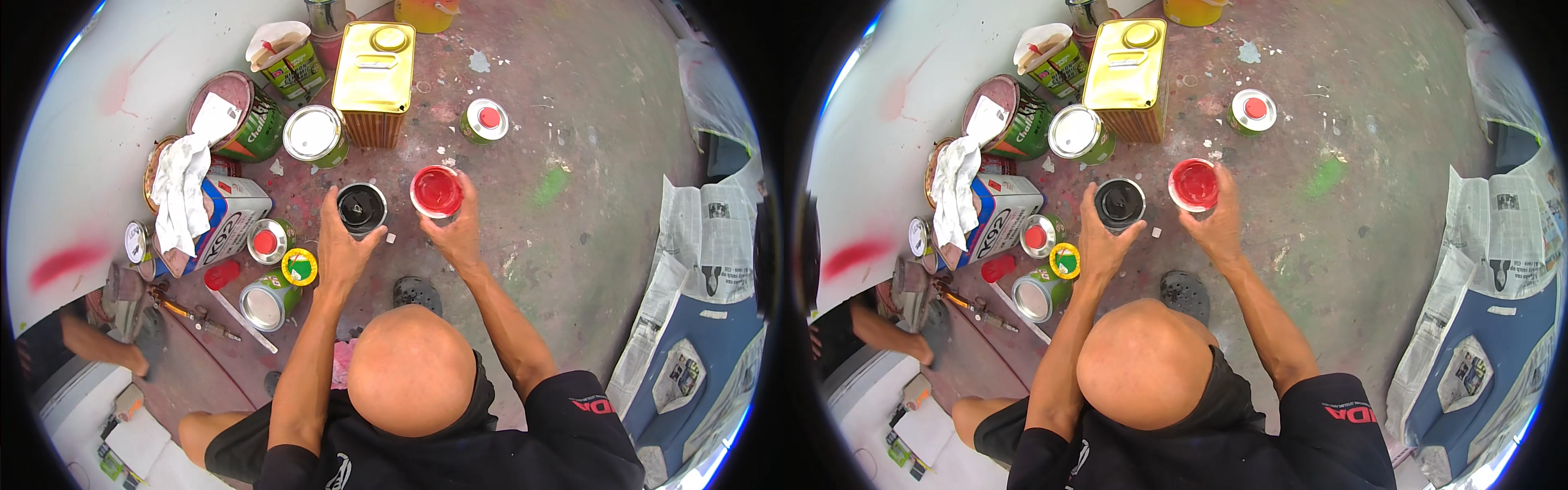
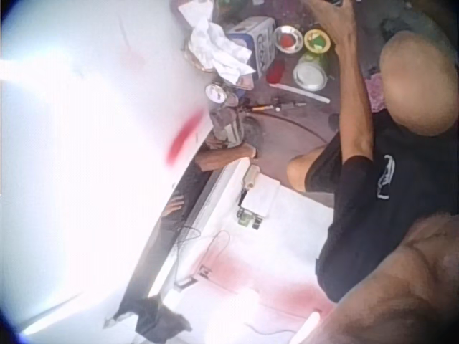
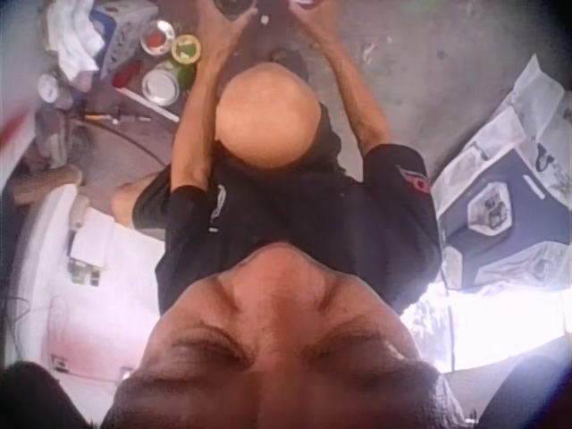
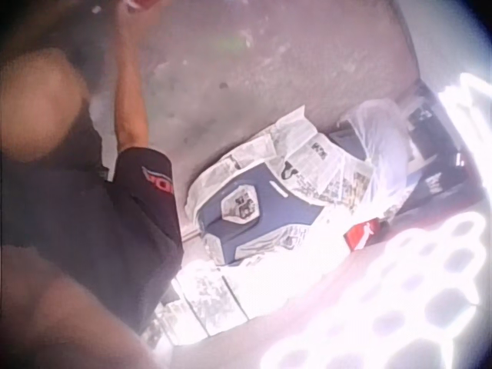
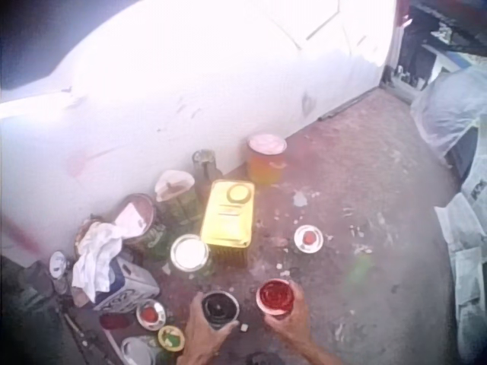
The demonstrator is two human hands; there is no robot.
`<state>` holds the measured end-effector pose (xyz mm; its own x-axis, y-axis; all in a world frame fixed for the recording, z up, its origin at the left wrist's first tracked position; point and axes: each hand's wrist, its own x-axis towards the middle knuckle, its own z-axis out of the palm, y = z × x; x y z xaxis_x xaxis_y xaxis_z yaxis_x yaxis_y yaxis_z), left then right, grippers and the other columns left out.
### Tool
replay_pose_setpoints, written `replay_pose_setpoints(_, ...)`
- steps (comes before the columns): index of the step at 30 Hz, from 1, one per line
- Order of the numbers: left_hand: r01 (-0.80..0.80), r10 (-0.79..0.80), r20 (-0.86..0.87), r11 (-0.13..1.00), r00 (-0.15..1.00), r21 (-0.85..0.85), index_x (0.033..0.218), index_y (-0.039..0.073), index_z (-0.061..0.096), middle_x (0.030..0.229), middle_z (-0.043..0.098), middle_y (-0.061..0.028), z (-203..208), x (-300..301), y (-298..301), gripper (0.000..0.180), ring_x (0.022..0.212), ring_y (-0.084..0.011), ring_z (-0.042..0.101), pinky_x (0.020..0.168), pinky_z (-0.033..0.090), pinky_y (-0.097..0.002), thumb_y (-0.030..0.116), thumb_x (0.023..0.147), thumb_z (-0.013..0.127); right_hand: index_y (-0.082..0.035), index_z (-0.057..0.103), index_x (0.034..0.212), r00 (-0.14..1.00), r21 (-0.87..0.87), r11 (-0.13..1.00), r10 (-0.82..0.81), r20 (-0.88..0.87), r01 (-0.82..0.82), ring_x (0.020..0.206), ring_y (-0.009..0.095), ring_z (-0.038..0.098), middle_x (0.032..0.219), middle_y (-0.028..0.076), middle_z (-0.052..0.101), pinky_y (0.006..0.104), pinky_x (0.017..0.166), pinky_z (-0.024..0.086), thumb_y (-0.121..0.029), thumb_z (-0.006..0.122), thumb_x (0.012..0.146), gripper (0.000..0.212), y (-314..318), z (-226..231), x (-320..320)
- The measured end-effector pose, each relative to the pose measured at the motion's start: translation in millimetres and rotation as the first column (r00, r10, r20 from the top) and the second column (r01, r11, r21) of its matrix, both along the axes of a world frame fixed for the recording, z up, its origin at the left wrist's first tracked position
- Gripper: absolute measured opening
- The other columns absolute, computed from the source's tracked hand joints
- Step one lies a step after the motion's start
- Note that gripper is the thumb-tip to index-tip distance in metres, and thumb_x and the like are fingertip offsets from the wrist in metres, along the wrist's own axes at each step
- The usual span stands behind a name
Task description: The person wipes a newspaper-covered car part with a cloth, then sits on the floor to open and handle multiple paint cans, mixing red paint into a container and cleaning a paintbrush with a cloth.
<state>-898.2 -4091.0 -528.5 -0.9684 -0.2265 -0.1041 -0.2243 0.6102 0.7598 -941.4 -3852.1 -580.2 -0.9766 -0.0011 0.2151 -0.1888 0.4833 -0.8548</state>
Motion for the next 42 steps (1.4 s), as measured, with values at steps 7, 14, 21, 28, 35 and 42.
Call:
replay_pose_setpoints(7, 0.043, -0.041, -0.015, 0.994, 0.999, 0.098, 0.171, -0.002, 0.026, 0.169, 0.044, -0.0320, -27.8, 0.6, 16.0, 0.120, 0.155, -0.0452, 0.049, 0.128, 0.041, -0.0496, 0.027, 0.081, 0.100, -0.006, 0.041, 0.165, 0.996, 0.113, 0.993, 0.052, -0.077, -0.043, 0.151, 0.041, 0.053, 0.163, 0.022, 0.050, 0.0496, 0.126, 0.045, -0.009, 0.097, 0.074, 0.107, 17.9, 26.1, -0.4)
replay_pose_setpoints(14, 0.039, -0.048, 0.086, 0.994, 0.995, 0.100, 0.174, -0.003, 0.019, 0.180, 0.025, -0.0319, -39.9, 22.6, 26.3, 0.128, 0.168, -0.0460, 0.027, 0.137, 0.028, -0.0514, 0.031, 0.081, 0.101, -0.003, 0.041, 0.165, 0.996, 0.056, 0.998, 0.040, -0.077, -0.036, 0.152, 0.040, 0.053, 0.165, 0.022, 0.050, 0.0488, 0.127, 0.044, -0.010, 0.098, 0.075, 0.106, 9.8, 38.2, 7.4)
replay_pose_setpoints(21, 0.016, -0.017, 0.031, 0.999, 0.999, 0.039, 0.175, -0.001, 0.020, 0.181, 0.026, -0.0302, -32.7, 54.0, 14.7, 0.126, 0.168, -0.0455, 0.027, 0.137, 0.027, -0.0514, 0.040, 0.084, 0.097, -0.010, 0.042, 0.165, 0.964, 0.177, 0.978, 0.148, -0.219, -0.110, 0.153, 0.040, 0.053, 0.168, 0.023, 0.049, 0.0498, 0.126, 0.046, -0.007, 0.098, 0.075, 0.106, 2.3, 45.4, 11.3)
replay_pose_setpoints(28, 0.048, -0.047, -0.033, 0.998, 0.998, 0.028, 0.174, 0.000, 0.026, 0.177, 0.033, -0.0309, -30.3, 74.0, 10.2, 0.116, 0.164, -0.0469, 0.034, 0.134, 0.031, -0.0535, 0.033, 0.087, 0.096, -0.006, 0.038, 0.167, 0.998, 0.027, 0.999, 0.023, -0.066, -0.022, 0.153, 0.036, 0.054, 0.167, 0.021, 0.050, 0.0473, 0.127, 0.044, -0.011, 0.100, 0.079, 0.108, -20.0, 43.5, 14.8)
replay_pose_setpoints(35, 0.044, -0.043, -0.015, 0.997, 0.999, 0.056, 0.172, 0.000, 0.030, 0.175, 0.037, -0.0295, -30.2, 94.3, 10.5, 0.111, 0.162, -0.0464, 0.038, 0.132, 0.035, -0.0533, 0.031, 0.088, 0.095, -0.003, 0.039, 0.166, 0.997, -0.008, 0.999, -0.035, 0.068, 0.035, 0.148, 0.034, 0.058, 0.161, 0.020, 0.056, 0.0462, 0.124, 0.046, -0.017, 0.099, 0.080, 0.106, -13.3, 56.1, 4.5)
replay_pose_setpoints(42, 0.034, -0.034, -0.009, 0.998, 0.999, 0.053, 0.172, 0.002, 0.031, 0.174, 0.039, -0.0287, -29.2, 102.9, 8.4, 0.107, 0.162, -0.0458, 0.039, 0.131, 0.036, -0.0531, 0.029, 0.089, 0.094, 0.000, 0.042, 0.163, 0.997, 0.097, 0.994, 0.043, 0.062, -0.049, 0.143, 0.033, 0.062, 0.155, 0.022, 0.060, 0.0445, 0.120, 0.049, -0.019, 0.098, 0.081, 0.101, -11.8, 61.5, 1.3)
